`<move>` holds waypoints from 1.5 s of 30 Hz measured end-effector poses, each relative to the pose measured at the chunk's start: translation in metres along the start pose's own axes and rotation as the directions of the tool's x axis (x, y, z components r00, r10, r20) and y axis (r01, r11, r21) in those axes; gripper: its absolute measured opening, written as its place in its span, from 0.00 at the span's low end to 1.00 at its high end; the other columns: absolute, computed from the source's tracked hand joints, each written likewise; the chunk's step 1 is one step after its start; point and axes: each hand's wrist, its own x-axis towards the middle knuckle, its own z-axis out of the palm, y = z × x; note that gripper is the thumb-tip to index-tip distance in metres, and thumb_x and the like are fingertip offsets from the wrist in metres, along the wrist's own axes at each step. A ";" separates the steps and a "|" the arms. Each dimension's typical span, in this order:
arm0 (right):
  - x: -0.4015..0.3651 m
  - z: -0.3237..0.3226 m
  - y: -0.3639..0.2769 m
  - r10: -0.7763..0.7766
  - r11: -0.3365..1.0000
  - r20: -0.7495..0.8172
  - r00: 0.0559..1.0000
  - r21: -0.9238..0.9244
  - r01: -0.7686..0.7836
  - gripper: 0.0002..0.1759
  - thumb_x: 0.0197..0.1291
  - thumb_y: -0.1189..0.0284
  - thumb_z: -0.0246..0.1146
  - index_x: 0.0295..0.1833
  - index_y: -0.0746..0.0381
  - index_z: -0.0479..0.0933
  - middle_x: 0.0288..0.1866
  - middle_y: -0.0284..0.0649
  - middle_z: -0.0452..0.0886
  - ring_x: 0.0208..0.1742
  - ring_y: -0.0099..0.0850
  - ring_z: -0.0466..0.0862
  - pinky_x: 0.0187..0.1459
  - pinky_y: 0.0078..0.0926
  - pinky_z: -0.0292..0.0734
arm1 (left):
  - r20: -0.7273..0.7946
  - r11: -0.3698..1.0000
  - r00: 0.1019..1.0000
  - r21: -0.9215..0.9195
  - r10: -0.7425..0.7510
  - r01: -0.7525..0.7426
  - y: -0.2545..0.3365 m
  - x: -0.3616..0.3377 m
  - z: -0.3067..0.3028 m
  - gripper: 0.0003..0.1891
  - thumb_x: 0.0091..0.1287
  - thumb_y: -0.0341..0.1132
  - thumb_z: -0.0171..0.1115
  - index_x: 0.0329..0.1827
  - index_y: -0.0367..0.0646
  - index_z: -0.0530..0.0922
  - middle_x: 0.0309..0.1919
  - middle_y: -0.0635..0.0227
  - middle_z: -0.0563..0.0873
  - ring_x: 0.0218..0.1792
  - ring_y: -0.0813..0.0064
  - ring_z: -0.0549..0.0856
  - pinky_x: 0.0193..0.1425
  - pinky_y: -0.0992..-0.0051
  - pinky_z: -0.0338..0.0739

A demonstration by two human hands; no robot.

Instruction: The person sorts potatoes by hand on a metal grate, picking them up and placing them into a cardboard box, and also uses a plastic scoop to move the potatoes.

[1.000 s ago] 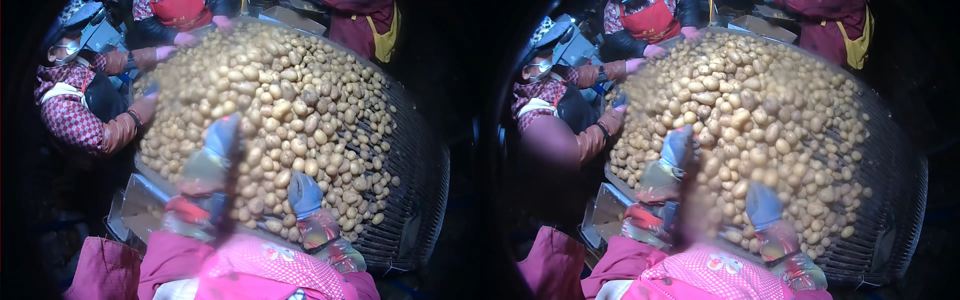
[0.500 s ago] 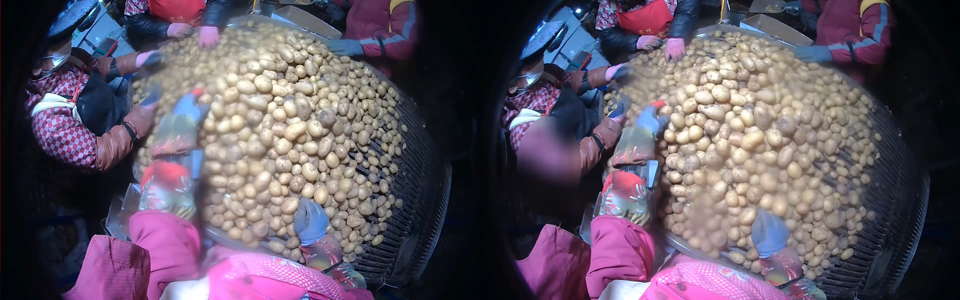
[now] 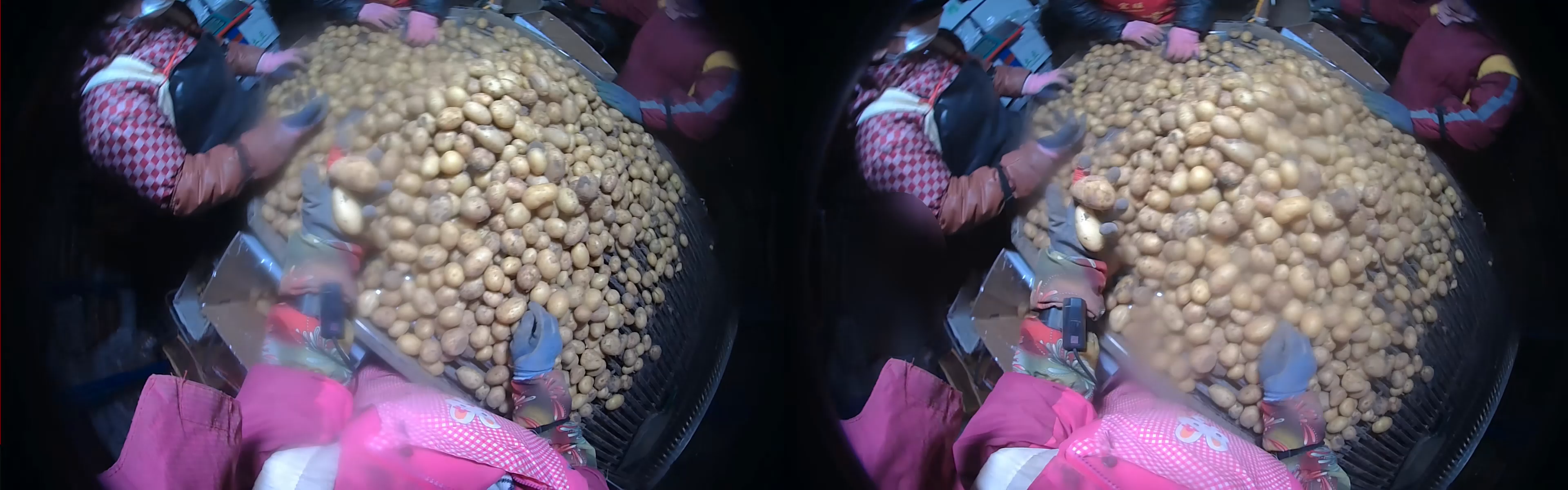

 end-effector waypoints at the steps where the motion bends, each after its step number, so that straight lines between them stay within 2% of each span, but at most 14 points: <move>1: 0.000 0.000 0.002 0.003 1.000 0.012 1.000 -0.013 -0.003 0.14 0.71 0.71 0.61 0.52 0.70 0.82 0.49 0.55 0.85 0.50 0.47 0.86 0.53 0.38 0.82 | -0.004 0.999 1.000 -0.034 0.014 -0.014 0.001 -0.014 0.003 0.29 0.75 0.43 0.59 0.78 0.48 0.65 0.55 0.57 0.83 0.45 0.64 0.85 0.40 0.72 0.81; 14: -0.003 0.018 0.028 -0.255 0.964 -0.199 0.946 -0.136 0.231 0.18 0.74 0.66 0.56 0.57 0.67 0.80 0.51 0.54 0.84 0.52 0.52 0.83 0.57 0.44 0.77 | -0.159 0.983 0.976 -0.086 0.150 -0.165 0.095 -0.271 -0.160 0.24 0.75 0.49 0.59 0.70 0.53 0.72 0.60 0.59 0.83 0.45 0.58 0.87 0.36 0.63 0.84; 17: 0.006 0.020 0.050 -0.344 0.915 -0.143 0.928 -0.274 0.297 0.18 0.74 0.65 0.56 0.56 0.67 0.80 0.52 0.54 0.84 0.52 0.52 0.83 0.58 0.45 0.76 | -0.683 0.934 0.654 0.342 0.326 -0.108 0.100 -0.370 -0.245 0.26 0.77 0.54 0.55 0.72 0.53 0.70 0.65 0.56 0.80 0.47 0.59 0.88 0.38 0.64 0.84; 19: 0.006 0.018 0.050 -0.330 0.913 -0.119 0.936 -0.294 0.284 0.18 0.75 0.64 0.57 0.57 0.67 0.81 0.52 0.49 0.86 0.51 0.42 0.83 0.58 0.36 0.77 | -0.266 0.973 0.942 -0.154 -0.206 0.169 0.127 -0.416 -0.406 0.24 0.74 0.62 0.53 0.57 0.54 0.75 0.44 0.68 0.80 0.33 0.68 0.79 0.31 0.68 0.74; 20: 0.007 0.019 0.053 -0.379 0.883 -0.113 0.918 -0.340 0.323 0.18 0.75 0.64 0.57 0.57 0.67 0.81 0.52 0.50 0.86 0.51 0.42 0.83 0.58 0.37 0.76 | -0.804 0.976 0.590 -0.174 -0.066 -0.128 0.103 -0.435 -0.367 0.23 0.72 0.65 0.55 0.51 0.55 0.76 0.36 0.71 0.76 0.28 0.71 0.74 0.28 0.70 0.70; 21: 0.007 0.020 0.054 -0.423 0.852 -0.115 0.899 -0.386 0.352 0.18 0.75 0.64 0.57 0.57 0.67 0.81 0.52 0.50 0.86 0.51 0.43 0.83 0.58 0.37 0.76 | -0.999 0.931 -0.025 -0.013 -0.024 -0.364 0.088 -0.446 -0.339 0.24 0.71 0.67 0.56 0.45 0.56 0.76 0.28 0.75 0.71 0.23 0.75 0.69 0.25 0.72 0.65; 27: -0.001 0.021 0.033 -0.351 0.911 -0.151 0.924 -0.285 0.299 0.19 0.75 0.62 0.57 0.57 0.66 0.81 0.51 0.51 0.85 0.49 0.44 0.84 0.55 0.37 0.78 | -0.758 0.941 0.604 0.035 0.244 -0.336 0.080 -0.449 -0.306 0.19 0.76 0.59 0.55 0.51 0.54 0.78 0.32 0.75 0.77 0.28 0.74 0.76 0.30 0.66 0.71; 29: -0.001 0.021 0.035 -0.322 0.928 -0.219 0.921 -0.267 0.261 0.18 0.75 0.63 0.58 0.56 0.65 0.82 0.50 0.52 0.85 0.47 0.43 0.85 0.51 0.38 0.80 | -0.706 0.793 0.497 0.606 0.505 0.056 0.077 -0.413 -0.283 0.20 0.74 0.52 0.60 0.61 0.51 0.75 0.45 0.69 0.81 0.42 0.67 0.81 0.47 0.64 0.76; 31: -0.003 0.017 0.034 -0.232 0.962 -0.201 0.952 -0.196 0.193 0.16 0.74 0.65 0.59 0.56 0.65 0.82 0.50 0.52 0.84 0.47 0.42 0.85 0.50 0.36 0.81 | -0.610 0.740 0.548 0.672 0.573 -0.026 0.063 -0.360 -0.280 0.22 0.75 0.48 0.62 0.66 0.48 0.75 0.53 0.64 0.84 0.51 0.65 0.84 0.58 0.66 0.79; 33: -0.005 0.020 0.024 -0.201 0.980 -0.225 0.953 -0.048 0.195 0.15 0.74 0.67 0.59 0.56 0.65 0.81 0.51 0.52 0.83 0.46 0.41 0.86 0.49 0.35 0.82 | -0.591 0.884 0.674 0.160 0.442 -0.439 0.071 -0.301 -0.279 0.20 0.77 0.46 0.60 0.63 0.44 0.79 0.56 0.62 0.86 0.54 0.70 0.85 0.61 0.70 0.79; 34: -0.009 0.014 0.013 -0.162 0.987 -0.191 0.968 -0.018 0.162 0.15 0.74 0.67 0.59 0.57 0.66 0.81 0.51 0.52 0.83 0.47 0.41 0.85 0.49 0.34 0.82 | -0.535 0.833 0.651 0.454 0.538 -0.316 0.068 -0.266 -0.267 0.19 0.76 0.43 0.60 0.64 0.43 0.78 0.57 0.61 0.85 0.56 0.67 0.84 0.63 0.69 0.77; 36: -0.005 0.013 0.014 -0.170 0.985 -0.160 0.972 -0.043 0.165 0.15 0.73 0.69 0.59 0.55 0.68 0.81 0.50 0.53 0.84 0.49 0.45 0.85 0.53 0.37 0.81 | -0.340 0.455 0.618 0.890 0.708 -0.032 0.046 -0.204 -0.156 0.19 0.76 0.35 0.61 0.67 0.42 0.77 0.58 0.60 0.85 0.58 0.63 0.83 0.69 0.67 0.73; 39: -0.002 0.017 0.030 -0.230 0.973 -0.202 0.952 -0.078 0.218 0.15 0.72 0.69 0.60 0.55 0.68 0.82 0.49 0.55 0.85 0.49 0.50 0.85 0.55 0.41 0.80 | -0.213 0.186 0.736 0.975 0.643 0.120 0.014 -0.117 -0.065 0.14 0.75 0.35 0.62 0.61 0.44 0.82 0.55 0.59 0.87 0.57 0.64 0.84 0.67 0.68 0.75; 45: -0.002 0.000 0.002 -0.175 0.975 -0.091 0.980 -0.157 0.159 0.14 0.71 0.69 0.59 0.52 0.67 0.82 0.45 0.54 0.85 0.47 0.52 0.85 0.51 0.44 0.80 | 0.207 0.016 0.882 0.972 0.423 -0.235 -0.051 0.049 -0.003 0.22 0.68 0.36 0.71 0.64 0.42 0.80 0.54 0.60 0.86 0.53 0.68 0.85 0.61 0.69 0.79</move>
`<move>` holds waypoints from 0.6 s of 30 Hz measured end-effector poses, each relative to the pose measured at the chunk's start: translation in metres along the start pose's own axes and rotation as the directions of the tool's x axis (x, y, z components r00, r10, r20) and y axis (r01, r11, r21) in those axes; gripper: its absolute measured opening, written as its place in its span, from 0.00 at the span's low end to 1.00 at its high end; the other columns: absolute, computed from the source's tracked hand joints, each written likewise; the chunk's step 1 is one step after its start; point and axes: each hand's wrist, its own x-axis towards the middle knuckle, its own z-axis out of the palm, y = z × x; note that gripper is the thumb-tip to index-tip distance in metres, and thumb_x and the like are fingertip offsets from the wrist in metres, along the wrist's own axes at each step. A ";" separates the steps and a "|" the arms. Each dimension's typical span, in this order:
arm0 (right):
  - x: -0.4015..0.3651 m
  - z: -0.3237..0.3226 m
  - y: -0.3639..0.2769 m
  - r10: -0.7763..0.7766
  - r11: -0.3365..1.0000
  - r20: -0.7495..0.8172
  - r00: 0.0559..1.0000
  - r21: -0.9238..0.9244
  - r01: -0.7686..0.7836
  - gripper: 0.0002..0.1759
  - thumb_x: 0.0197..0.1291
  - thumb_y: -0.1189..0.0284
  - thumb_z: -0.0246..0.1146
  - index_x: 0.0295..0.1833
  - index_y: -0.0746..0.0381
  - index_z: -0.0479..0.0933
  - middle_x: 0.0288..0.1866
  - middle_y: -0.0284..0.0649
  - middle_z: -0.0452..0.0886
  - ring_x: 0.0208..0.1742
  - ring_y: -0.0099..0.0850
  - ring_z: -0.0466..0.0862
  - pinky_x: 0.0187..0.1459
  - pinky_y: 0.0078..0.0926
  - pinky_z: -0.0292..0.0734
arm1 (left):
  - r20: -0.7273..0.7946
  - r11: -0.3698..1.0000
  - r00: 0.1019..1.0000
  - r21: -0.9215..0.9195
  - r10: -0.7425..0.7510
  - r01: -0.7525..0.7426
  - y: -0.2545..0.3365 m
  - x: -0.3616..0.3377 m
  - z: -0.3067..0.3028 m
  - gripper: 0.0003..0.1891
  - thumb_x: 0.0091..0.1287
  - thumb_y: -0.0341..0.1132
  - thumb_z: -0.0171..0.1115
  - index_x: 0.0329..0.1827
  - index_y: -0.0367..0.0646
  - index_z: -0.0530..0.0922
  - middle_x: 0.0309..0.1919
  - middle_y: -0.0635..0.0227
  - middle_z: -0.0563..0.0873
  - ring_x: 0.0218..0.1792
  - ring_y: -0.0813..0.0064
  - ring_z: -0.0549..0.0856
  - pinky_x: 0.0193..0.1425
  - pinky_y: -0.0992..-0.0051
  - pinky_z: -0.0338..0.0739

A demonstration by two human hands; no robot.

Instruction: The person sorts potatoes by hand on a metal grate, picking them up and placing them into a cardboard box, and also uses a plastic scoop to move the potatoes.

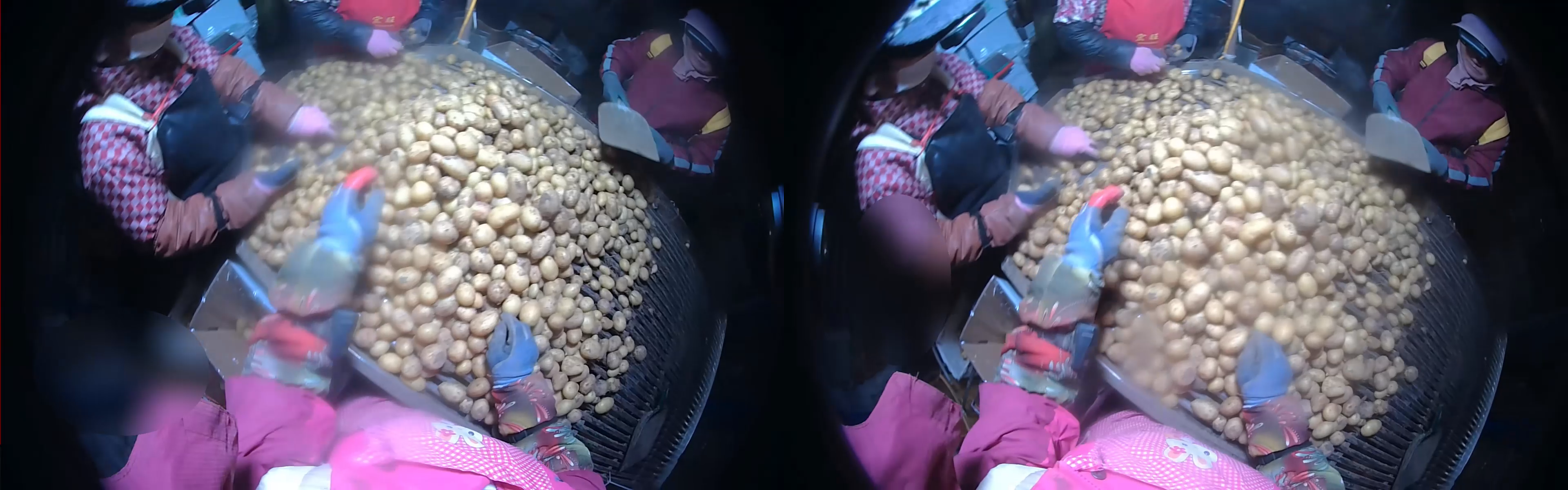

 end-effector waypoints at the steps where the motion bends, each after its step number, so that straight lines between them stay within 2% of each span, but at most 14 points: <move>1: 0.003 -0.001 -0.003 0.002 1.000 0.031 1.000 -0.005 -0.002 0.13 0.70 0.69 0.59 0.51 0.66 0.82 0.44 0.54 0.85 0.46 0.52 0.85 0.50 0.44 0.80 | 0.069 0.997 0.996 0.047 0.062 -0.065 0.009 0.024 0.012 0.27 0.65 0.40 0.74 0.67 0.43 0.78 0.56 0.58 0.85 0.56 0.65 0.84 0.63 0.66 0.78; 2: 0.004 -0.005 -0.005 0.010 1.000 0.049 0.999 -0.010 -0.010 0.13 0.70 0.69 0.59 0.51 0.66 0.82 0.44 0.53 0.86 0.46 0.52 0.85 0.49 0.45 0.80 | 0.137 0.987 0.983 0.088 0.122 -0.135 0.016 0.047 0.025 0.33 0.62 0.43 0.76 0.69 0.44 0.76 0.58 0.56 0.84 0.58 0.61 0.84 0.64 0.64 0.78; 4: 0.009 -0.010 -0.010 0.012 1.000 0.091 0.996 -0.018 -0.011 0.12 0.70 0.69 0.58 0.49 0.66 0.82 0.42 0.52 0.86 0.45 0.52 0.85 0.48 0.46 0.80 | 0.258 0.993 0.966 0.113 0.007 -0.037 0.025 0.093 0.055 0.42 0.57 0.48 0.80 0.74 0.44 0.71 0.66 0.49 0.79 0.65 0.54 0.79 0.69 0.61 0.75; 5: 0.010 -0.012 -0.008 -0.026 0.999 0.098 0.995 -0.026 0.028 0.12 0.68 0.70 0.58 0.47 0.65 0.82 0.39 0.52 0.85 0.43 0.51 0.85 0.46 0.46 0.80 | 0.368 0.984 0.915 0.125 -0.164 0.126 0.052 0.109 0.053 0.49 0.54 0.49 0.82 0.77 0.42 0.67 0.69 0.45 0.75 0.69 0.51 0.76 0.71 0.60 0.72; 7: 0.007 -0.010 0.005 -0.050 0.999 0.175 0.983 -0.012 0.053 0.11 0.68 0.70 0.58 0.48 0.65 0.82 0.38 0.52 0.85 0.41 0.50 0.85 0.44 0.46 0.80 | 0.465 0.989 0.875 0.119 -0.136 0.090 0.046 0.128 0.063 0.54 0.50 0.57 0.82 0.76 0.37 0.66 0.69 0.44 0.75 0.70 0.50 0.75 0.72 0.58 0.72; 8: 0.006 -0.008 0.010 -0.061 0.998 0.213 0.975 -0.003 0.063 0.11 0.67 0.71 0.58 0.48 0.65 0.82 0.37 0.52 0.84 0.41 0.50 0.85 0.43 0.46 0.80 | 0.476 0.980 0.865 0.180 -0.159 0.081 0.044 0.132 0.070 0.53 0.49 0.58 0.81 0.75 0.37 0.68 0.69 0.44 0.75 0.69 0.49 0.76 0.72 0.58 0.72; 9: 0.004 -0.003 0.006 -0.070 0.997 0.064 0.996 -0.037 0.072 0.11 0.67 0.71 0.58 0.48 0.64 0.82 0.35 0.50 0.84 0.37 0.48 0.85 0.39 0.45 0.80 | 0.486 0.968 0.855 0.241 -0.182 0.069 0.045 0.135 0.076 0.52 0.49 0.59 0.81 0.73 0.36 0.70 0.68 0.45 0.76 0.68 0.49 0.76 0.72 0.57 0.72; 11: 0.002 -0.006 0.007 -0.020 0.999 0.144 0.989 -0.037 0.026 0.10 0.66 0.71 0.58 0.46 0.63 0.82 0.34 0.49 0.84 0.36 0.48 0.85 0.38 0.45 0.80 | 0.412 0.925 0.889 0.379 -0.198 0.031 0.041 0.130 0.084 0.47 0.50 0.59 0.79 0.69 0.38 0.75 0.66 0.45 0.77 0.67 0.48 0.77 0.72 0.57 0.72; 14: 0.013 -0.017 -0.001 0.006 0.999 0.253 0.968 -0.039 0.003 0.08 0.66 0.69 0.57 0.41 0.61 0.80 0.32 0.48 0.84 0.35 0.48 0.85 0.36 0.44 0.80 | 0.387 0.849 0.922 0.492 -0.018 -0.190 0.016 0.108 0.092 0.34 0.53 0.54 0.77 0.59 0.41 0.82 0.61 0.44 0.78 0.63 0.47 0.79 0.70 0.59 0.74; 15: 0.016 -0.020 -0.003 0.010 0.999 0.287 0.958 -0.040 0.002 0.08 0.66 0.69 0.57 0.40 0.60 0.80 0.32 0.48 0.84 0.34 0.48 0.85 0.35 0.44 0.80 | 0.361 0.857 0.931 0.462 0.054 -0.229 0.014 0.098 0.088 0.27 0.56 0.52 0.75 0.53 0.43 0.85 0.58 0.47 0.80 0.61 0.47 0.80 0.68 0.59 0.75; 17: 0.010 -0.018 -0.003 -0.003 0.999 0.263 0.965 -0.043 0.015 0.09 0.67 0.69 0.57 0.43 0.61 0.80 0.35 0.49 0.84 0.37 0.48 0.85 0.39 0.43 0.80 | 0.276 0.897 0.951 0.372 0.140 -0.240 0.002 0.075 0.088 0.27 0.55 0.53 0.74 0.52 0.44 0.86 0.57 0.49 0.81 0.60 0.49 0.80 0.67 0.58 0.75; 18: 0.005 -0.013 -0.002 -0.001 0.999 0.202 0.979 -0.048 0.011 0.09 0.67 0.69 0.58 0.44 0.61 0.80 0.36 0.49 0.84 0.38 0.48 0.85 0.40 0.42 0.80 | 0.229 0.911 0.956 0.327 0.180 -0.250 -0.001 0.062 0.083 0.27 0.54 0.54 0.73 0.51 0.44 0.86 0.57 0.50 0.81 0.59 0.51 0.80 0.67 0.58 0.75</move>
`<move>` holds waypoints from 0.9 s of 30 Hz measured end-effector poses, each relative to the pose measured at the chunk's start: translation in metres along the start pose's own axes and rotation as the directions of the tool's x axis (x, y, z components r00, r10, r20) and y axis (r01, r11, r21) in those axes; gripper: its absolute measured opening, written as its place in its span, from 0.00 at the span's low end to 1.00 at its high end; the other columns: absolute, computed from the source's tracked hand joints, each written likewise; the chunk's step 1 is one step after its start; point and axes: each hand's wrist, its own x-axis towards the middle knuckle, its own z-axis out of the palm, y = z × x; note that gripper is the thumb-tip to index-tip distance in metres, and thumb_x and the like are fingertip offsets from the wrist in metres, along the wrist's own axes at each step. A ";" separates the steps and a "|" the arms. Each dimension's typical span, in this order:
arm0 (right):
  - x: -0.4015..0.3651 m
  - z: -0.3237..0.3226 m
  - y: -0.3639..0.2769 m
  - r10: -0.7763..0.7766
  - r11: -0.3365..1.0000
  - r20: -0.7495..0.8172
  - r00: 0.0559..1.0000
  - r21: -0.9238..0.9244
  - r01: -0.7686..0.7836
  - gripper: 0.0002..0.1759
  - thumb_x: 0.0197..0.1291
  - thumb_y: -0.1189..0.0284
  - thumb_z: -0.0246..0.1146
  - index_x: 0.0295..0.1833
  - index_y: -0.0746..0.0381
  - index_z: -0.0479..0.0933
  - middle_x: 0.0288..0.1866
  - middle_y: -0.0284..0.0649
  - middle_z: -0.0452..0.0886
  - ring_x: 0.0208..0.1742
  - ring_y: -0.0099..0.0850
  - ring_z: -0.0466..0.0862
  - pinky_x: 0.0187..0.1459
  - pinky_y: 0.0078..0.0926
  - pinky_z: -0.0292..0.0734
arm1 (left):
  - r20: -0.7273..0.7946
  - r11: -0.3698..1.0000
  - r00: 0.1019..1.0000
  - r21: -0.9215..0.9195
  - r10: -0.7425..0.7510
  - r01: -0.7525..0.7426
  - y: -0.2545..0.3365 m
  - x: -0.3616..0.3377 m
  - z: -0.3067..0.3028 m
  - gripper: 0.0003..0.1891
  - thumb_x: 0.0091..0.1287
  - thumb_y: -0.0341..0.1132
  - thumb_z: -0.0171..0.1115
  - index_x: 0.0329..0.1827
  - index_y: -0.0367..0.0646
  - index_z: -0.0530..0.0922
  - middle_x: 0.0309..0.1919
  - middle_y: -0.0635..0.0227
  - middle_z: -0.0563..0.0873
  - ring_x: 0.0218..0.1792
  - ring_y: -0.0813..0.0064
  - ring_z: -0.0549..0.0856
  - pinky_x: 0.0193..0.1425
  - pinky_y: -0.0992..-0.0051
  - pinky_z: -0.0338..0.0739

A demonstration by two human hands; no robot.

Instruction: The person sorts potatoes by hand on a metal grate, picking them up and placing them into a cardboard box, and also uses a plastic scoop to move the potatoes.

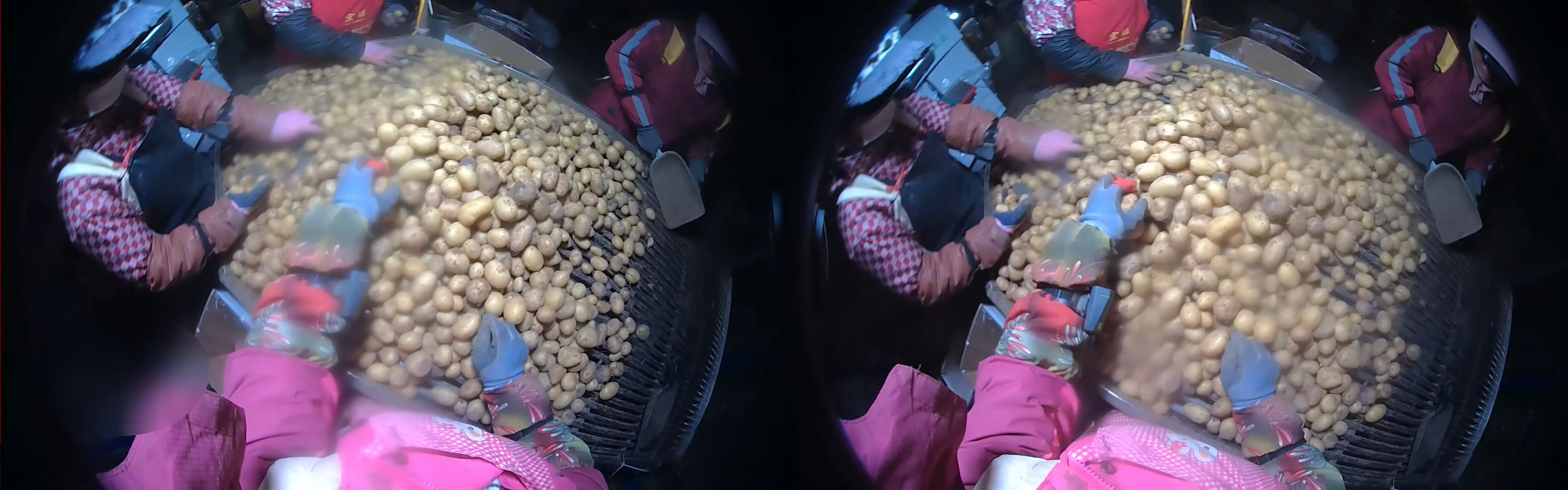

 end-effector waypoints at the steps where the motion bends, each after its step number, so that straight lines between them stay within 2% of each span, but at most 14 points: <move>1: -0.001 0.003 0.002 0.000 1.000 -0.044 0.999 0.001 0.000 0.10 0.68 0.69 0.58 0.45 0.62 0.81 0.38 0.50 0.84 0.40 0.48 0.85 0.42 0.42 0.80 | -0.063 0.971 0.995 -0.230 -0.080 0.063 0.003 -0.019 -0.007 0.25 0.60 0.53 0.71 0.51 0.42 0.85 0.55 0.52 0.82 0.58 0.53 0.80 0.65 0.59 0.75; 2: -0.003 0.006 0.002 0.004 1.000 -0.082 0.997 0.000 -0.004 0.10 0.68 0.69 0.58 0.46 0.62 0.81 0.39 0.50 0.84 0.41 0.48 0.85 0.44 0.41 0.80 | -0.026 0.831 0.987 -0.544 -0.158 0.118 0.003 -0.035 -0.018 0.25 0.63 0.54 0.69 0.52 0.42 0.85 0.55 0.52 0.82 0.58 0.53 0.80 0.65 0.59 0.76; 4: -0.006 0.011 0.004 0.001 1.000 -0.129 0.992 -0.011 -0.002 0.11 0.69 0.69 0.59 0.49 0.63 0.81 0.42 0.51 0.84 0.44 0.48 0.85 0.47 0.40 0.81 | 0.119 0.328 0.951 -0.920 -0.285 0.213 0.005 -0.072 -0.055 0.26 0.67 0.57 0.64 0.54 0.43 0.84 0.55 0.54 0.83 0.59 0.54 0.80 0.63 0.57 0.76; 6: -0.006 0.014 0.005 -0.005 0.999 -0.151 0.989 -0.036 -0.001 0.12 0.70 0.68 0.59 0.51 0.64 0.82 0.45 0.52 0.85 0.47 0.49 0.85 0.50 0.39 0.81 | 0.306 -0.214 0.871 -0.947 -0.383 0.238 0.011 -0.109 -0.101 0.28 0.70 0.61 0.59 0.57 0.46 0.82 0.53 0.57 0.83 0.59 0.55 0.81 0.61 0.54 0.78; 8: -0.006 0.020 0.008 0.006 1.000 -0.177 0.984 -0.011 -0.008 0.14 0.71 0.68 0.60 0.54 0.65 0.82 0.47 0.53 0.85 0.50 0.49 0.85 0.54 0.38 0.81 | 0.494 -0.660 0.783 -0.737 -0.377 0.147 0.015 -0.147 -0.145 0.30 0.73 0.66 0.54 0.59 0.49 0.79 0.50 0.62 0.84 0.59 0.55 0.83 0.57 0.51 0.81; 12: -0.004 0.041 0.026 0.034 0.989 -0.249 0.968 0.151 0.004 0.16 0.72 0.69 0.60 0.57 0.68 0.81 0.52 0.54 0.83 0.52 0.44 0.85 0.56 0.35 0.80 | 0.332 -0.518 0.734 -0.855 -0.592 -0.031 -0.038 -0.250 -0.184 0.30 0.74 0.60 0.56 0.66 0.44 0.75 0.61 0.56 0.80 0.62 0.47 0.81 0.60 0.49 0.80; 13: -0.004 0.043 0.029 0.011 0.986 -0.271 0.963 0.163 0.035 0.16 0.72 0.69 0.60 0.57 0.69 0.80 0.53 0.53 0.83 0.53 0.44 0.85 0.57 0.35 0.80 | 0.296 -0.443 0.620 -0.892 -0.727 -0.093 -0.044 -0.273 -0.192 0.31 0.73 0.64 0.56 0.57 0.42 0.80 0.60 0.54 0.84 0.61 0.46 0.83 0.55 0.49 0.85; 17: -0.002 0.044 0.031 -0.067 0.997 -0.300 0.951 0.010 0.073 0.16 0.72 0.68 0.58 0.57 0.68 0.80 0.52 0.54 0.84 0.54 0.47 0.84 0.59 0.38 0.78 | 0.405 -0.494 0.473 -0.866 -0.782 -0.077 -0.081 -0.358 -0.226 0.29 0.74 0.62 0.55 0.57 0.42 0.79 0.55 0.55 0.85 0.60 0.53 0.84 0.56 0.55 0.85; 22: 0.001 0.046 0.046 -0.186 0.982 -0.271 0.944 -0.033 0.184 0.18 0.72 0.64 0.59 0.57 0.66 0.80 0.53 0.54 0.84 0.56 0.50 0.82 0.62 0.41 0.75 | 0.130 -0.134 0.199 -0.991 -0.971 -0.006 -0.149 -0.445 -0.214 0.24 0.76 0.55 0.53 0.61 0.46 0.79 0.58 0.57 0.82 0.60 0.56 0.82 0.60 0.56 0.80; 23: -0.004 0.043 0.044 -0.199 0.978 -0.251 0.947 0.006 0.207 0.18 0.72 0.64 0.59 0.58 0.65 0.79 0.54 0.54 0.83 0.57 0.50 0.82 0.63 0.42 0.75 | 0.082 -0.074 0.212 -0.996 -0.974 0.046 -0.149 -0.449 -0.207 0.23 0.77 0.54 0.53 0.62 0.47 0.79 0.59 0.57 0.82 0.60 0.57 0.81 0.61 0.56 0.79; 24: -0.010 0.037 0.036 -0.200 0.976 -0.255 0.946 0.031 0.215 0.19 0.73 0.63 0.59 0.59 0.65 0.79 0.56 0.54 0.83 0.58 0.50 0.81 0.63 0.43 0.75 | 0.070 -0.041 0.323 -0.995 -0.944 0.095 -0.140 -0.447 -0.200 0.22 0.77 0.53 0.52 0.63 0.48 0.78 0.59 0.58 0.81 0.60 0.57 0.81 0.62 0.56 0.78; 25: -0.013 0.007 0.011 -0.092 0.993 -0.042 0.995 0.076 0.095 0.20 0.69 0.64 0.61 0.59 0.66 0.79 0.55 0.56 0.83 0.58 0.53 0.81 0.64 0.44 0.74 | 0.085 -0.034 0.429 -0.991 -0.899 0.126 -0.122 -0.431 -0.189 0.22 0.78 0.51 0.52 0.64 0.49 0.78 0.60 0.58 0.81 0.60 0.58 0.80 0.62 0.56 0.77; 26: -0.010 0.012 0.027 -0.139 0.981 -0.058 0.989 0.129 0.145 0.21 0.69 0.62 0.61 0.59 0.65 0.79 0.55 0.56 0.84 0.57 0.52 0.83 0.63 0.45 0.76 | 0.109 -0.028 0.501 -0.986 -0.859 0.165 -0.094 -0.415 -0.179 0.21 0.78 0.50 0.52 0.65 0.50 0.78 0.60 0.59 0.81 0.59 0.59 0.80 0.63 0.56 0.76; 27: -0.014 0.028 0.055 -0.254 0.943 -0.238 0.938 0.157 0.295 0.21 0.68 0.61 0.62 0.59 0.65 0.79 0.55 0.55 0.84 0.56 0.52 0.84 0.62 0.46 0.77 | 0.114 0.011 0.543 -0.975 -0.832 0.222 -0.057 -0.398 -0.169 0.20 0.79 0.49 0.51 0.66 0.50 0.78 0.61 0.59 0.80 0.59 0.59 0.80 0.64 0.56 0.75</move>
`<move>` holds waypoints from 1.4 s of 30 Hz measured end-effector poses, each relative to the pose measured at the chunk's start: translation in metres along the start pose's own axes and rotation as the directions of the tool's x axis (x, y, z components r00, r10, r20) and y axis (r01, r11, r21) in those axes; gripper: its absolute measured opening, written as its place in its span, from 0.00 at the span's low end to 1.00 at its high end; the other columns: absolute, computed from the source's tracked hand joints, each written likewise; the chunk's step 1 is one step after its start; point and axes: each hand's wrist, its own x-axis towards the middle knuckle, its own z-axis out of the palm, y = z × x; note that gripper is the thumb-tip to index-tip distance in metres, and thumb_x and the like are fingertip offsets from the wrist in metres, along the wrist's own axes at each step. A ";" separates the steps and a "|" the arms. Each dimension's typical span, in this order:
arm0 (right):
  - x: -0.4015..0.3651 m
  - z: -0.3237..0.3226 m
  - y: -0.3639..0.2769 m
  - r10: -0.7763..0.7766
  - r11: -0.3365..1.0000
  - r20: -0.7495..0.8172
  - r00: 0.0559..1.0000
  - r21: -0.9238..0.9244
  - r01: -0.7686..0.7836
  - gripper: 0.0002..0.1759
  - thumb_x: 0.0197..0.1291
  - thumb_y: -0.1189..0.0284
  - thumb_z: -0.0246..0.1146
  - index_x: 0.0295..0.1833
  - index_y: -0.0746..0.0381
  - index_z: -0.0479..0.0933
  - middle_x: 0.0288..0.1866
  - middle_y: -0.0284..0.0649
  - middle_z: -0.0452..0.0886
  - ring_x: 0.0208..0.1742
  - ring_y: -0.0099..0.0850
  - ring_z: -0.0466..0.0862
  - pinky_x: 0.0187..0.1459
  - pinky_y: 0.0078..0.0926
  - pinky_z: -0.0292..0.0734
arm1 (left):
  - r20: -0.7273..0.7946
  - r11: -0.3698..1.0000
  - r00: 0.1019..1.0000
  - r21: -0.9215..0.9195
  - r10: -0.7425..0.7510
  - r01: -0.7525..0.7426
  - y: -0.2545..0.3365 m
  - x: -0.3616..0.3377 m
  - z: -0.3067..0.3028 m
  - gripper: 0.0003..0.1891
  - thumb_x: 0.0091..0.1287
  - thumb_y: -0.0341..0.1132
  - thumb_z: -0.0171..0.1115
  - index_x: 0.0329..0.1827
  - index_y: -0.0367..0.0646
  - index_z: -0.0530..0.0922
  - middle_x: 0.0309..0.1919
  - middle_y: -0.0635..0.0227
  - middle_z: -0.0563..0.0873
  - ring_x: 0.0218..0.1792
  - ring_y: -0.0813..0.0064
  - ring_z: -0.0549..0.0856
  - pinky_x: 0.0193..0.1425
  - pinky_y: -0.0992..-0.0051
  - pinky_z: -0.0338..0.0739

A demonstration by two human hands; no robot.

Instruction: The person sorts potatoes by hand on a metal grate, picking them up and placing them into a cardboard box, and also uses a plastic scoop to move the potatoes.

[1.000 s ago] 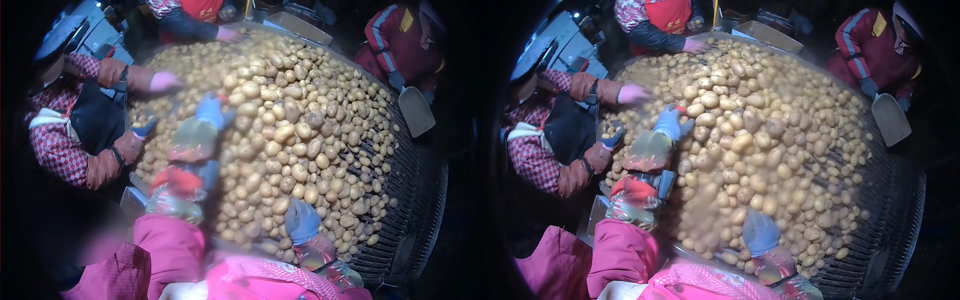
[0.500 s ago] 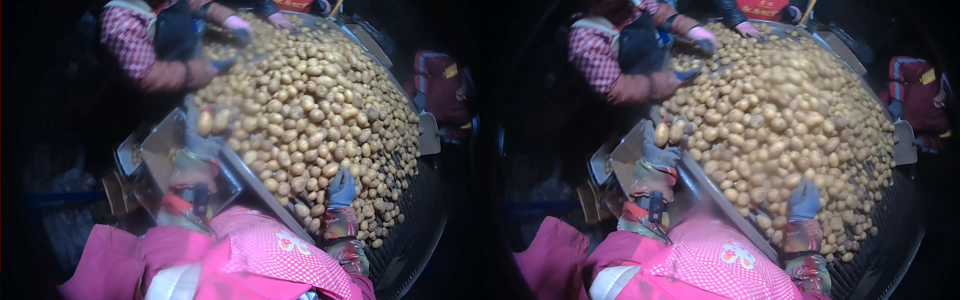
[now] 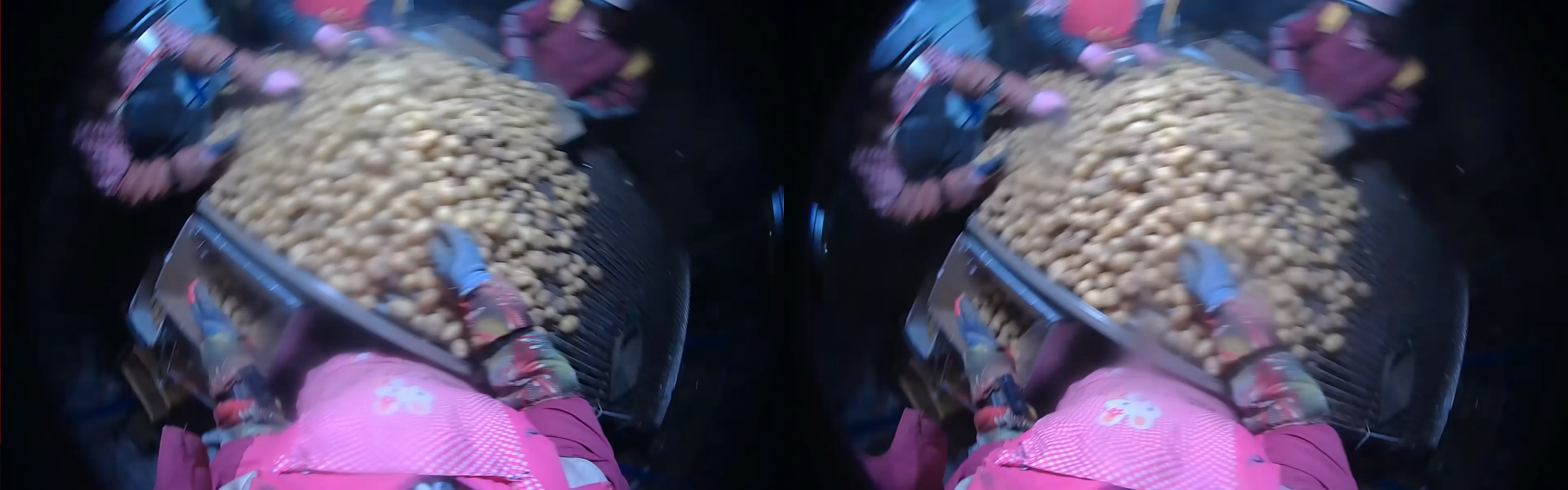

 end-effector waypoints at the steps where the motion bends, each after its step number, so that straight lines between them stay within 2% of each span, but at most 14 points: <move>1: -0.005 -0.014 -0.001 0.048 0.980 0.052 0.998 0.190 -0.057 0.22 0.68 0.61 0.62 0.59 0.65 0.79 0.55 0.54 0.84 0.57 0.50 0.84 0.61 0.45 0.77 | -0.302 0.983 0.946 0.171 0.117 -0.067 -0.011 -0.028 0.038 0.21 0.80 0.49 0.52 0.67 0.50 0.78 0.66 0.57 0.78 0.64 0.57 0.79 0.70 0.55 0.73; 4: -0.033 -0.095 -0.002 0.089 0.992 0.048 0.995 0.081 -0.093 0.21 0.66 0.63 0.66 0.61 0.63 0.79 0.54 0.53 0.85 0.57 0.49 0.84 0.62 0.42 0.78 | 0.238 0.580 0.821 0.607 0.519 -0.543 -0.087 -0.012 0.061 0.19 0.78 0.42 0.54 0.68 0.46 0.76 0.63 0.58 0.79 0.61 0.58 0.80 0.66 0.59 0.75; 7: -0.112 -0.182 0.053 0.496 0.809 -0.139 0.857 0.433 -0.398 0.20 0.64 0.67 0.68 0.60 0.60 0.79 0.52 0.51 0.85 0.54 0.47 0.84 0.59 0.40 0.79 | 0.694 0.327 0.594 0.496 0.408 -0.804 -0.131 -0.097 0.156 0.19 0.74 0.34 0.60 0.67 0.44 0.76 0.67 0.52 0.77 0.67 0.54 0.77 0.73 0.58 0.69; 9: -0.169 -0.265 0.100 0.260 0.948 -0.505 0.823 -0.029 -0.317 0.15 0.63 0.73 0.67 0.56 0.61 0.80 0.46 0.47 0.83 0.48 0.44 0.83 0.54 0.39 0.79 | 0.904 0.258 0.387 0.336 0.182 -0.906 -0.145 -0.181 0.223 0.23 0.68 0.32 0.67 0.66 0.41 0.76 0.68 0.50 0.75 0.71 0.49 0.73 0.75 0.56 0.67; 13: -0.318 -0.407 0.203 0.298 0.575 -0.776 0.556 -0.319 -0.753 0.20 0.61 0.70 0.71 0.58 0.64 0.78 0.53 0.48 0.81 0.55 0.44 0.82 0.59 0.38 0.78 | 0.893 0.338 -0.194 -0.051 -0.407 -0.940 -0.132 -0.333 0.339 0.26 0.56 0.39 0.74 0.59 0.46 0.81 0.63 0.50 0.78 0.66 0.45 0.75 0.72 0.50 0.68; 18: -0.395 -0.469 0.268 0.678 0.347 -0.600 0.425 -0.249 -0.904 0.40 0.59 0.68 0.73 0.76 0.62 0.66 0.73 0.55 0.71 0.73 0.48 0.72 0.73 0.38 0.67 | 0.776 0.493 -0.600 -0.450 -0.197 -0.744 -0.223 -0.402 0.344 0.19 0.57 0.40 0.72 0.51 0.48 0.84 0.51 0.64 0.84 0.63 0.53 0.77 0.70 0.46 0.68; 25: -0.278 -0.426 0.334 0.567 0.402 -0.540 0.621 -0.477 -0.782 0.47 0.61 0.50 0.70 0.80 0.59 0.62 0.76 0.55 0.70 0.73 0.55 0.72 0.75 0.42 0.66 | 0.833 0.193 -0.467 -0.427 -0.298 -0.883 -0.265 -0.378 0.337 0.12 0.57 0.38 0.65 0.43 0.49 0.85 0.52 0.67 0.84 0.67 0.59 0.76 0.75 0.46 0.64; 29: -0.215 -0.419 0.377 0.816 0.558 0.113 0.567 -0.410 -0.721 0.44 0.59 0.46 0.70 0.75 0.57 0.66 0.64 0.67 0.78 0.64 0.59 0.80 0.67 0.45 0.75 | 0.880 0.131 -0.350 -0.325 -0.321 -0.937 -0.268 -0.369 0.328 0.15 0.51 0.39 0.67 0.43 0.50 0.86 0.59 0.66 0.81 0.71 0.54 0.72 0.75 0.42 0.61; 31: -0.185 -0.402 0.394 0.679 0.726 0.044 0.733 -0.183 -0.662 0.35 0.62 0.50 0.69 0.66 0.63 0.74 0.61 0.67 0.80 0.61 0.56 0.83 0.63 0.42 0.79 | 0.922 0.139 -0.254 -0.222 -0.291 -0.965 -0.262 -0.363 0.326 0.19 0.47 0.41 0.70 0.44 0.50 0.86 0.62 0.65 0.80 0.72 0.50 0.70 0.74 0.40 0.60; 32: -0.167 -0.405 0.390 0.811 0.491 -0.079 0.579 0.630 -0.601 0.29 0.65 0.53 0.69 0.60 0.66 0.76 0.56 0.62 0.83 0.58 0.53 0.85 0.60 0.40 0.79 | 0.939 0.121 -0.218 -0.192 -0.266 -0.974 -0.257 -0.365 0.325 0.18 0.48 0.40 0.69 0.44 0.50 0.86 0.60 0.66 0.81 0.71 0.50 0.72 0.74 0.41 0.62; 35: -0.130 -0.488 0.272 0.890 0.078 -0.133 0.436 0.987 0.143 0.14 0.76 0.67 0.55 0.54 0.69 0.77 0.51 0.56 0.85 0.54 0.38 0.86 0.54 0.34 0.81 | 0.962 0.060 -0.188 -0.180 -0.198 -0.982 -0.237 -0.372 0.334 0.15 0.51 0.37 0.67 0.43 0.49 0.87 0.55 0.69 0.85 0.66 0.53 0.78 0.72 0.42 0.68; 36: -0.147 -0.513 0.295 0.777 0.546 -0.366 0.511 0.796 -0.261 0.18 0.75 0.63 0.59 0.56 0.68 0.76 0.51 0.52 0.85 0.51 0.37 0.86 0.53 0.33 0.80 | 0.964 0.051 -0.197 -0.191 -0.180 -0.980 -0.236 -0.370 0.334 0.14 0.52 0.36 0.67 0.43 0.49 0.88 0.54 0.70 0.86 0.65 0.53 0.79 0.72 0.42 0.69; 38: -0.182 -0.565 0.325 0.606 0.793 -0.498 0.620 0.314 -0.523 0.26 0.70 0.55 0.66 0.60 0.66 0.77 0.50 0.44 0.85 0.48 0.34 0.85 0.52 0.30 0.78 | 0.964 0.052 -0.211 -0.205 -0.159 -0.977 -0.235 -0.368 0.334 0.13 0.51 0.36 0.67 0.41 0.50 0.88 0.53 0.71 0.86 0.63 0.53 0.80 0.71 0.42 0.70; 42: -0.243 -0.593 0.317 0.809 0.571 -0.561 0.175 0.680 -0.459 0.36 0.56 0.50 0.78 0.66 0.55 0.78 0.59 0.33 0.80 0.58 0.25 0.78 0.53 0.28 0.75 | 0.971 0.068 -0.188 -0.180 -0.145 -0.981 -0.241 -0.368 0.330 0.13 0.50 0.38 0.68 0.39 0.50 0.88 0.54 0.69 0.86 0.64 0.52 0.79 0.71 0.40 0.69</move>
